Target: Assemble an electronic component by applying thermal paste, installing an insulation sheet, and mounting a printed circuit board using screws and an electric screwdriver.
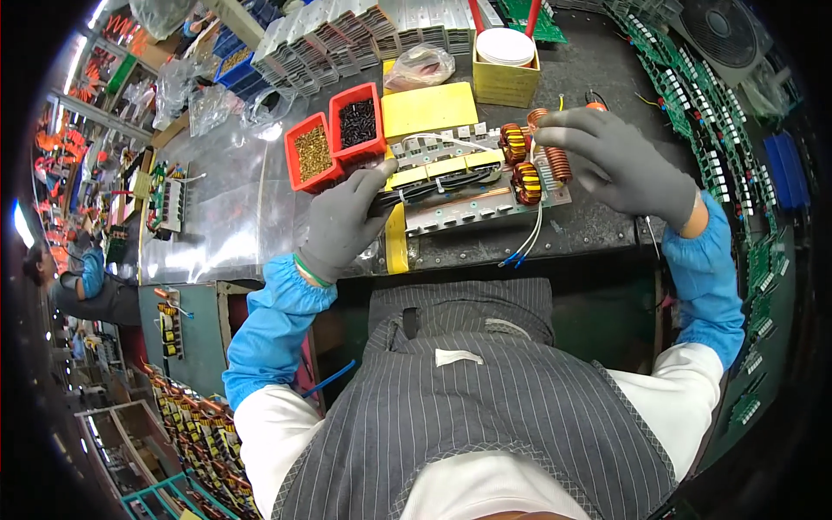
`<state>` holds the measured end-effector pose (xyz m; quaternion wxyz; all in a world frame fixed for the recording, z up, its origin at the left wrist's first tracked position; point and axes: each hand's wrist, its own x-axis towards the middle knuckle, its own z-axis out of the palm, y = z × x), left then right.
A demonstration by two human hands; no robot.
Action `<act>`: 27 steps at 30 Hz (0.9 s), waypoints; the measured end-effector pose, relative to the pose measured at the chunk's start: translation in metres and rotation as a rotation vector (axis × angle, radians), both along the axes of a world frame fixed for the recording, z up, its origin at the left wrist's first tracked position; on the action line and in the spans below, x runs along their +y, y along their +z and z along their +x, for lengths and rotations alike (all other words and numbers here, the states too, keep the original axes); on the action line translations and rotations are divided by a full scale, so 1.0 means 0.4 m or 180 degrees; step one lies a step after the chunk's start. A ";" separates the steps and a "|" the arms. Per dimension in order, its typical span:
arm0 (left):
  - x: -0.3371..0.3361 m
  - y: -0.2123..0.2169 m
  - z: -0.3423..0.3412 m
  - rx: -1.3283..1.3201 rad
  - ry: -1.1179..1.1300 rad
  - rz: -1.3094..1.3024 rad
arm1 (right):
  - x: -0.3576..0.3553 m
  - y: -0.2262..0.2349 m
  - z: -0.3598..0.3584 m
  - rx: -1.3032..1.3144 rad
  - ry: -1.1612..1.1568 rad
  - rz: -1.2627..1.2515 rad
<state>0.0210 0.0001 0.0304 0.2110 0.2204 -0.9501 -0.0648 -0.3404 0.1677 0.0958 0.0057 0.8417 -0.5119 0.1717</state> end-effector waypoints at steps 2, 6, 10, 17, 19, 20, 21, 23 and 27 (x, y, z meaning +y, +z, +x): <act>-0.001 0.008 -0.001 -0.0079 0.0009 0.0075 | -0.031 0.023 0.037 0.0046 0.0250 -0.0148; -0.002 0.007 0.005 -0.0101 0.0000 0.0061 | -0.096 0.011 0.148 0.0152 0.0227 0.0052; 0.011 0.021 0.006 -0.0151 -0.0016 0.0199 | -0.197 -0.026 0.191 -0.0054 -0.0311 0.0883; -0.010 0.010 0.020 -0.0081 -0.0182 0.0228 | -0.188 -0.007 0.138 0.0630 -0.0213 0.0239; -0.008 0.014 0.025 -0.0122 -0.0154 0.0190 | -0.147 0.003 0.080 0.1107 -0.0203 -0.0020; -0.009 0.015 0.027 -0.0038 -0.0210 0.0213 | -0.126 -0.006 0.064 0.1124 -0.0198 0.0038; -0.017 0.013 0.028 -0.0023 -0.0228 0.0239 | -0.114 -0.018 0.052 0.1131 -0.0202 -0.0188; -0.021 0.010 0.021 -0.0131 -0.0181 0.0332 | -0.116 -0.034 0.043 0.1118 -0.0183 -0.0363; -0.016 0.005 0.026 -0.0117 -0.0197 0.0329 | -0.163 -0.018 0.121 -0.0107 -0.0137 -0.0246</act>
